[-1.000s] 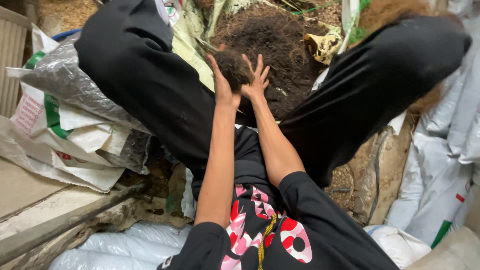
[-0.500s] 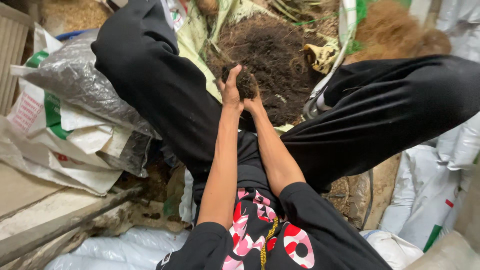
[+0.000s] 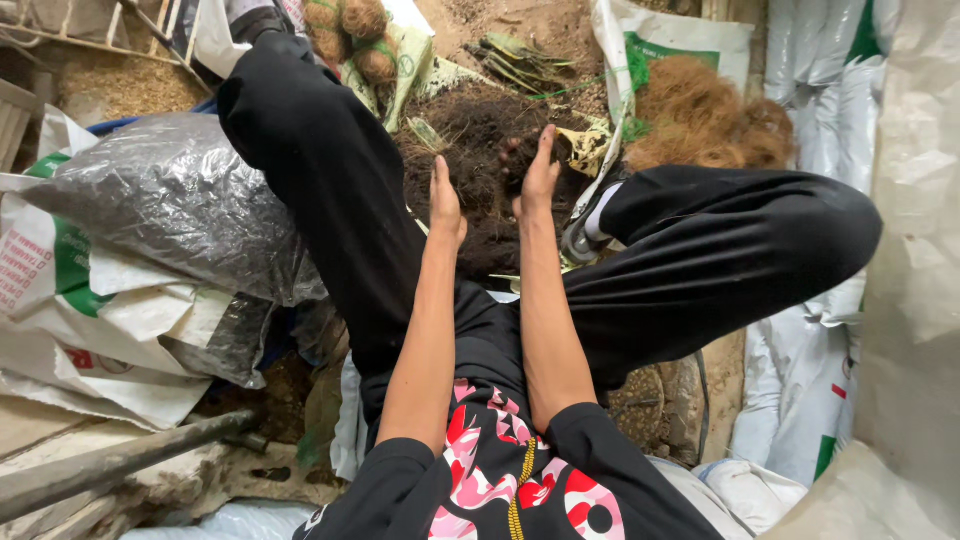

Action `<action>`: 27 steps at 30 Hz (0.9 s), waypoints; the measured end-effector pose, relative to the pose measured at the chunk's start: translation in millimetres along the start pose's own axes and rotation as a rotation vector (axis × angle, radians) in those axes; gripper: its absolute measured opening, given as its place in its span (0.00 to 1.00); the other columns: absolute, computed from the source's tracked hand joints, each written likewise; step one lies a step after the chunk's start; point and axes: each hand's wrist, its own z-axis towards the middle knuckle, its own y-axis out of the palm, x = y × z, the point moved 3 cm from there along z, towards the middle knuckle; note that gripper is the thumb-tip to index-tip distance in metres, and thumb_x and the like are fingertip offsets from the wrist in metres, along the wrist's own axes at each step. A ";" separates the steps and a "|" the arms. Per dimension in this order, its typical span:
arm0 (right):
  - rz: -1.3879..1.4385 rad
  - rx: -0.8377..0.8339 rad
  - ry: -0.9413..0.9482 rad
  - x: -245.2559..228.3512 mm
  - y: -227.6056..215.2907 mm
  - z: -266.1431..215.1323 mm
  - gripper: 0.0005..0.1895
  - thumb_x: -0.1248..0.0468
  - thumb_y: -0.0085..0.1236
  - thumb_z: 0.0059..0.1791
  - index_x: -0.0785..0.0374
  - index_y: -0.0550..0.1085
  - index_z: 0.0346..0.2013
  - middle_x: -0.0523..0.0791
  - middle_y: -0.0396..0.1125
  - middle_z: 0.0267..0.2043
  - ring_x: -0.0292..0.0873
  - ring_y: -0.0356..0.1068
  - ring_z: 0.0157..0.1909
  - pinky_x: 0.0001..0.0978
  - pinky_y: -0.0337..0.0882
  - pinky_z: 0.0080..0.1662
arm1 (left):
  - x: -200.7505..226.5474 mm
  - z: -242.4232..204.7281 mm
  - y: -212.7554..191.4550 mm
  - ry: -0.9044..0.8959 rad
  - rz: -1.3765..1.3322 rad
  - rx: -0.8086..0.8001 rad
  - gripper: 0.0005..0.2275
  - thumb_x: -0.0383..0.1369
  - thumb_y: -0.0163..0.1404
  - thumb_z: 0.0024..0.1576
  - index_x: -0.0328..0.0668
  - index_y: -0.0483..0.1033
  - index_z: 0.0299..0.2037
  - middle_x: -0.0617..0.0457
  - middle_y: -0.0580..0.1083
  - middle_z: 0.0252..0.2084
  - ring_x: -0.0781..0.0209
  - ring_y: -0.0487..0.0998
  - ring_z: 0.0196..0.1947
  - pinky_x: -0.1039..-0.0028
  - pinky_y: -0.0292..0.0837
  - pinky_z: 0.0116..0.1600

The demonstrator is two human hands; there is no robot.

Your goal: The person sits on the floor and wraps small plants with soil in coconut coir. They repeatedly pick up a plant, cover its roots with soil, and then wrap the soil ball in a piece of coconut coir.

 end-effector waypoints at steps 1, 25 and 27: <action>0.026 -0.079 -0.023 -11.8 9.0 -6.0 0.23 0.43 0.53 0.52 0.61 0.69 0.44 0.46 0.72 0.35 0.43 0.74 0.34 0.36 0.74 0.35 | -1.8 -1.3 3.7 -0.042 -0.008 -0.012 0.39 0.59 0.38 0.60 0.48 0.42 0.77 0.53 0.40 0.80 0.55 0.37 0.78 0.51 0.35 0.75; -0.335 -0.410 -0.275 -36.1 53.8 -41.5 0.10 0.65 0.59 0.56 0.63 0.75 0.52 0.42 0.72 0.48 0.40 0.71 0.48 0.34 0.74 0.51 | -29.3 17.0 5.4 0.247 -0.223 -0.198 0.17 0.35 0.52 0.61 0.38 0.70 0.59 0.50 0.76 0.53 0.59 0.78 0.51 0.67 0.78 0.53; -0.456 -0.379 -0.280 -35.8 54.7 -44.6 0.11 0.61 0.59 0.56 0.61 0.75 0.51 0.43 0.72 0.48 0.40 0.70 0.48 0.35 0.74 0.51 | -29.8 19.5 5.2 0.294 -0.214 -0.216 0.17 0.32 0.52 0.63 0.38 0.68 0.60 0.49 0.75 0.54 0.58 0.78 0.53 0.66 0.78 0.56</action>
